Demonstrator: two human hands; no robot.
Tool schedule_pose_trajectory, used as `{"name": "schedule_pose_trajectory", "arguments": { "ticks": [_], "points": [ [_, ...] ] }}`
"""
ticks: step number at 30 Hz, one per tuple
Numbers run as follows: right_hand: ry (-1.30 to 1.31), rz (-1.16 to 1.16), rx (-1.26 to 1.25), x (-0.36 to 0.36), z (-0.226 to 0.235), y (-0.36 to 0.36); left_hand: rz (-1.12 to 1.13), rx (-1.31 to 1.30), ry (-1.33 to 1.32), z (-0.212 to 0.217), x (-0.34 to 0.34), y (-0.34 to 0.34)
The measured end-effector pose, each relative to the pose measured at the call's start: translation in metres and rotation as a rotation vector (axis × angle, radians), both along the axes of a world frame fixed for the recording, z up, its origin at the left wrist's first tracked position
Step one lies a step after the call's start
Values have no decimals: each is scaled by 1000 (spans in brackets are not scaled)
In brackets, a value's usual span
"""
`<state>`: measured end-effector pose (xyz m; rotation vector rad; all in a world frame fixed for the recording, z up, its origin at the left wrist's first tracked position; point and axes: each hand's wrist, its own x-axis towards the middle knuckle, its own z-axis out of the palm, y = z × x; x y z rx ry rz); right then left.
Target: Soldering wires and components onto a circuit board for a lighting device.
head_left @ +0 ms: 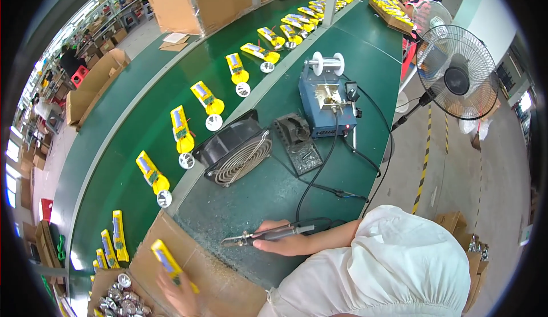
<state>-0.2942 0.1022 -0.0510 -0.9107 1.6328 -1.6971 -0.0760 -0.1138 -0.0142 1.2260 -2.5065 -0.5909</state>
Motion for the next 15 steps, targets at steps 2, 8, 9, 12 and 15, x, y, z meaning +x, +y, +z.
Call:
{"name": "schedule_pose_trajectory", "arguments": {
  "ticks": [2, 8, 9, 12, 15],
  "points": [
    [-24, -7, 7, 3, -4, -4, 108, -14, 12, 18, 7, 55],
    [-258, -32, 45, 13, -5, 1, 830, -724, -234, 11, 168, 72],
    [-265, -7, -20, 18, -7, 1, 920, -670, -483, 10, 195, 78],
    [-147, -56, 54, 22, 1, 2, 935, -274, -549, -38, 215, 76],
    [-25, -55, 26, 16, 2, 4, 822, -117, 18, -14, 136, 67]
  ]
}}
